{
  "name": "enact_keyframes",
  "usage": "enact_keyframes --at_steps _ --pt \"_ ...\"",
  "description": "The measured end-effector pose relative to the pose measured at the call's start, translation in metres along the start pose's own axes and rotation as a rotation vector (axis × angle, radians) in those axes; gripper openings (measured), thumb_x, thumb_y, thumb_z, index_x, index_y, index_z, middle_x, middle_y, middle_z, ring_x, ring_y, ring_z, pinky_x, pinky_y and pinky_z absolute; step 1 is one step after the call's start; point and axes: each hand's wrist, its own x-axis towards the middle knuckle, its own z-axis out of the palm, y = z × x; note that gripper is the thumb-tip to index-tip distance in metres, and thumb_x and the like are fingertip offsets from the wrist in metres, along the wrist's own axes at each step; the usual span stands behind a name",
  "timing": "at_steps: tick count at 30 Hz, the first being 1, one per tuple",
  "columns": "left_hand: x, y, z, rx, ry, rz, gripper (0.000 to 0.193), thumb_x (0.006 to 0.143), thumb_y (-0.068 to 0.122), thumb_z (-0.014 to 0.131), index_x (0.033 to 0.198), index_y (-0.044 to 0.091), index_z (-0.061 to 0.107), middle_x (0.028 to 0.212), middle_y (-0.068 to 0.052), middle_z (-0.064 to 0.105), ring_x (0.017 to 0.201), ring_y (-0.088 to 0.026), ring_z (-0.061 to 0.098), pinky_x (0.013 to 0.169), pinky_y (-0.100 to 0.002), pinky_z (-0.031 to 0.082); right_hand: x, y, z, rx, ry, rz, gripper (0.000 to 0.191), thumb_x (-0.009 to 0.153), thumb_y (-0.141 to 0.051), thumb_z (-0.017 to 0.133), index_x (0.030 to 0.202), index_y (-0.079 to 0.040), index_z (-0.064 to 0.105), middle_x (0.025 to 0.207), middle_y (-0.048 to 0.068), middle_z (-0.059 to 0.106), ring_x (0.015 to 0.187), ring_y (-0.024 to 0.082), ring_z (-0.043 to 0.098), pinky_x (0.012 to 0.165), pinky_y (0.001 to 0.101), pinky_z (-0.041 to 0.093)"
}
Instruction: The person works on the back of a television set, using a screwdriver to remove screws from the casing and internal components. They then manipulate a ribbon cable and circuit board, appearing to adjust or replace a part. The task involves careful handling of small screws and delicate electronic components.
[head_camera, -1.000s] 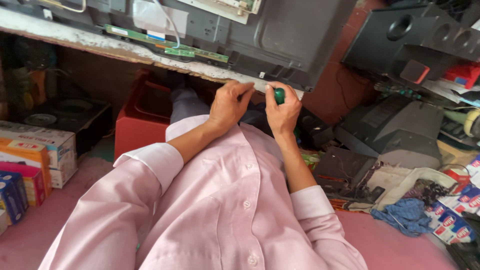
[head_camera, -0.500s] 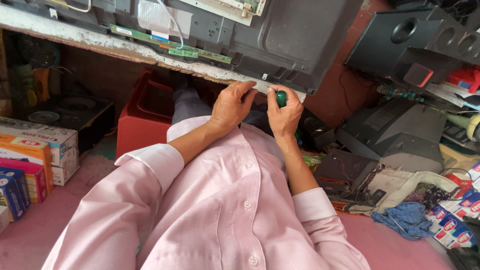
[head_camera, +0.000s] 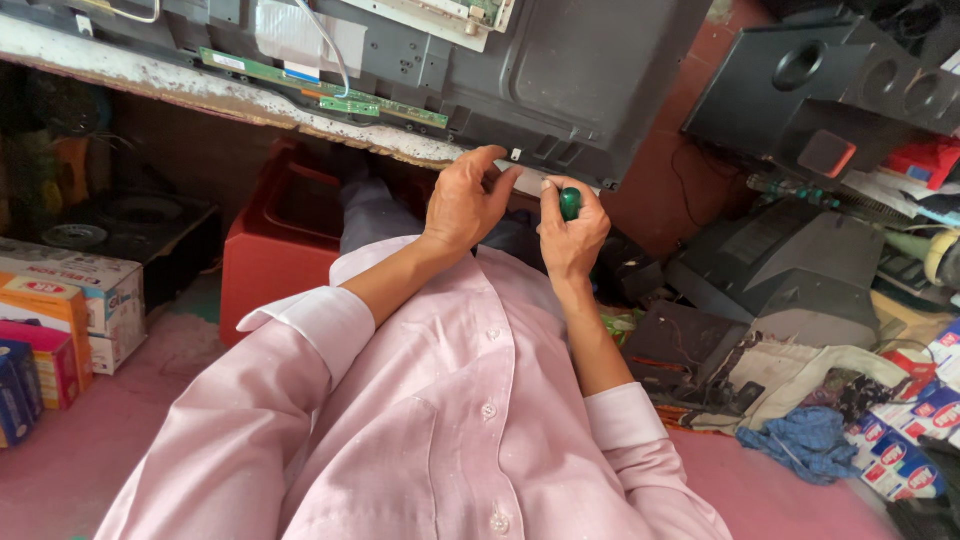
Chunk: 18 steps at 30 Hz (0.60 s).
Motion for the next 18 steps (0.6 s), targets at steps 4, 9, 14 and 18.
enact_keyframes --at_steps 4,9,14,18 --pt "0.001 0.003 0.017 -0.006 0.063 -0.017 0.026 0.09 0.023 0.08 0.104 0.003 0.07 0.084 -0.013 0.072 0.071 -0.028 0.07 0.065 -0.039 0.056 0.011 0.014 -0.015 0.002 -0.025 0.01 0.015 0.094 -0.016 0.073 0.098 -0.002 0.075 0.07 0.0 0.066 0.05 0.008 0.062 0.047 0.0252 0.048" --pt "0.004 0.001 0.023 0.057 0.178 0.003 0.022 0.091 0.021 0.076 0.092 0.003 0.065 0.081 -0.016 0.067 0.072 -0.034 0.066 0.064 -0.043 0.053 0.029 0.035 -0.035 0.03 -0.082 -0.102 0.017 0.098 -0.017 0.074 0.099 0.0 0.075 0.074 0.002 0.068 0.059 0.008 0.063 0.053 0.0252 0.051" --pt "0.004 0.001 0.026 0.09 0.253 0.008 0.023 0.093 0.021 0.07 0.083 0.005 0.058 0.08 -0.016 0.065 0.074 -0.037 0.066 0.066 -0.045 0.053 0.043 0.048 -0.054 -0.039 -0.131 -0.162 0.019 0.102 -0.017 0.073 0.103 0.001 0.074 0.076 0.004 0.068 0.059 0.01 0.064 0.055 0.0269 0.051" --pt "0.004 0.008 0.027 0.155 0.282 0.016 0.022 0.093 0.021 0.067 0.082 0.005 0.057 0.082 -0.016 0.065 0.076 -0.038 0.066 0.066 -0.046 0.053 0.048 0.044 -0.063 -0.084 -0.162 -0.181 0.02 0.101 -0.019 0.074 0.104 0.001 0.075 0.075 0.006 0.068 0.057 0.013 0.064 0.056 0.0285 0.051"
